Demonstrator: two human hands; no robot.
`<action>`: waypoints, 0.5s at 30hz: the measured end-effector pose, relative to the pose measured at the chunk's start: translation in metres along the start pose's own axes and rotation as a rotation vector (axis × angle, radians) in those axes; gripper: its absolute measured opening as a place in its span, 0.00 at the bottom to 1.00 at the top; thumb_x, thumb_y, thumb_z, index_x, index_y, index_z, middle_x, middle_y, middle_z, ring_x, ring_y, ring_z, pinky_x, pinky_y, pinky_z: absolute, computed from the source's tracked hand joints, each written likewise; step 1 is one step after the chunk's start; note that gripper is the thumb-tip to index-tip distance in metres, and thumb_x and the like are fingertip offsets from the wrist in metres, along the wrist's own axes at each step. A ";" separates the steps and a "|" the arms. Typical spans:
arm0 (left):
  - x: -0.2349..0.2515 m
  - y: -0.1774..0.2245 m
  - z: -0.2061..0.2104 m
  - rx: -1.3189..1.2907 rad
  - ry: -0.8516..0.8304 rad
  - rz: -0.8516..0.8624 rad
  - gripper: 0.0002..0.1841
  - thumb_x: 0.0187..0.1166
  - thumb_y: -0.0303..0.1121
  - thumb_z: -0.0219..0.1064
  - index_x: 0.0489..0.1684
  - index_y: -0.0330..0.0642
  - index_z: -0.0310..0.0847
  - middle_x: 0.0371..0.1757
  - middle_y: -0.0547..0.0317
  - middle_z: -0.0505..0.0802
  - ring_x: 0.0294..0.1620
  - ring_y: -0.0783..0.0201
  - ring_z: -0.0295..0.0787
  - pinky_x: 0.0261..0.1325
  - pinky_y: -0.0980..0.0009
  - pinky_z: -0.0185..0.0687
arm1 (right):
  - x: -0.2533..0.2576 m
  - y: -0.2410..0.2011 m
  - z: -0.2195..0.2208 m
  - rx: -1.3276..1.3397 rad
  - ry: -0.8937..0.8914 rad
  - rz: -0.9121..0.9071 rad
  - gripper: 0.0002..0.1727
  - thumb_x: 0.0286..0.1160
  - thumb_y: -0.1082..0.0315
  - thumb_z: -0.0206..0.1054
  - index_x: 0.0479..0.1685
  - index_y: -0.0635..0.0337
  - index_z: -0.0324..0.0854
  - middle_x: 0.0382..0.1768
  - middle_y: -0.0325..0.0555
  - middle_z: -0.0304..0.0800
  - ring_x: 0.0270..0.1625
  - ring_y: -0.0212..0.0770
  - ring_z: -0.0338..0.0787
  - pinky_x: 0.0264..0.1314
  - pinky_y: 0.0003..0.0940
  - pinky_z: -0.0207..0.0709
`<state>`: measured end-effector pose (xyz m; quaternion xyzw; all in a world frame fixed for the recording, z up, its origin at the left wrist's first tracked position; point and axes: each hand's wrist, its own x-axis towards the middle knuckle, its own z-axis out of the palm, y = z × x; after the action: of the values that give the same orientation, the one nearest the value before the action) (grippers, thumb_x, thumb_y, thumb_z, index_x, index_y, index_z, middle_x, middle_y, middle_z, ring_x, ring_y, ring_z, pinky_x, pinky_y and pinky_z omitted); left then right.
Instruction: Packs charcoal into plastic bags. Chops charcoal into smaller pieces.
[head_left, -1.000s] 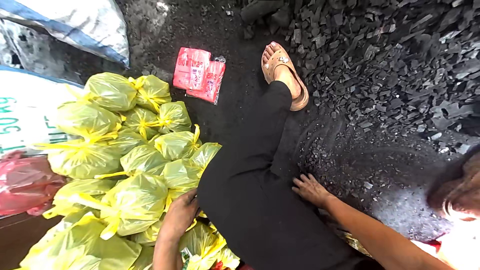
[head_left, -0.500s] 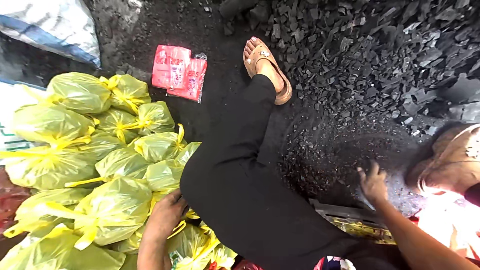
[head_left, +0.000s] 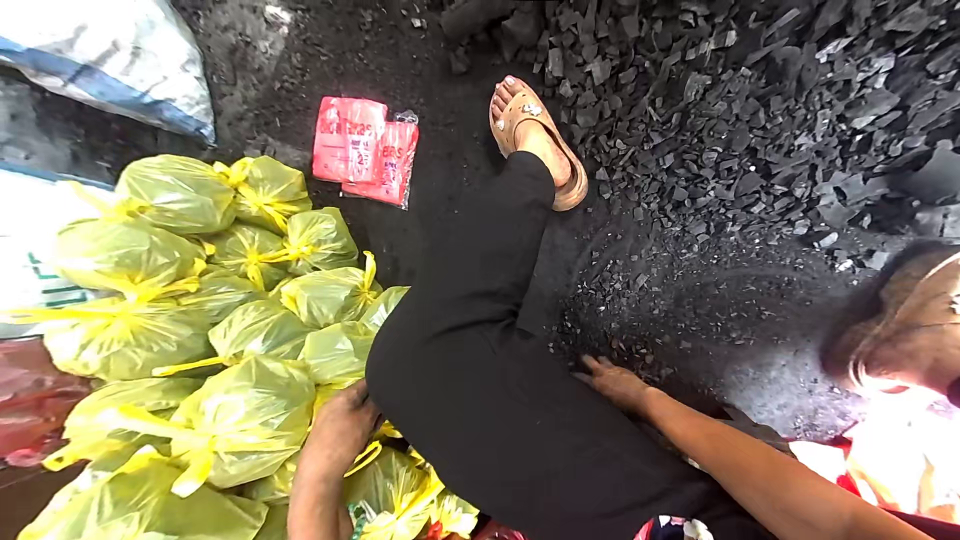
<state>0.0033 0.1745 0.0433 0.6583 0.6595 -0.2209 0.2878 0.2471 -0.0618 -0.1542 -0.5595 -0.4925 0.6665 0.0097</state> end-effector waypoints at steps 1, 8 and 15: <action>0.000 0.000 0.000 0.000 0.000 -0.003 0.07 0.87 0.28 0.62 0.47 0.33 0.84 0.24 0.58 0.82 0.20 0.69 0.72 0.28 0.68 0.71 | -0.004 -0.005 -0.003 0.029 -0.041 -0.038 0.24 0.87 0.70 0.61 0.80 0.62 0.75 0.89 0.64 0.60 0.87 0.69 0.65 0.84 0.66 0.62; 0.001 -0.005 -0.001 -0.024 -0.008 -0.013 0.07 0.85 0.25 0.61 0.48 0.33 0.84 0.22 0.61 0.81 0.17 0.72 0.70 0.23 0.72 0.70 | -0.044 0.071 -0.080 0.259 0.776 -0.093 0.16 0.77 0.74 0.71 0.61 0.65 0.90 0.69 0.62 0.86 0.73 0.59 0.85 0.79 0.56 0.75; 0.008 -0.003 -0.008 0.018 -0.021 0.010 0.08 0.87 0.28 0.60 0.49 0.36 0.86 0.26 0.60 0.83 0.21 0.70 0.72 0.29 0.67 0.71 | -0.055 0.146 -0.110 0.249 1.240 0.438 0.31 0.88 0.60 0.61 0.84 0.70 0.67 0.87 0.78 0.56 0.89 0.76 0.57 0.88 0.71 0.52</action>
<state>-0.0001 0.1853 0.0438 0.6618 0.6512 -0.2322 0.2898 0.4296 -0.0968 -0.1995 -0.9208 -0.1903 0.2601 0.2199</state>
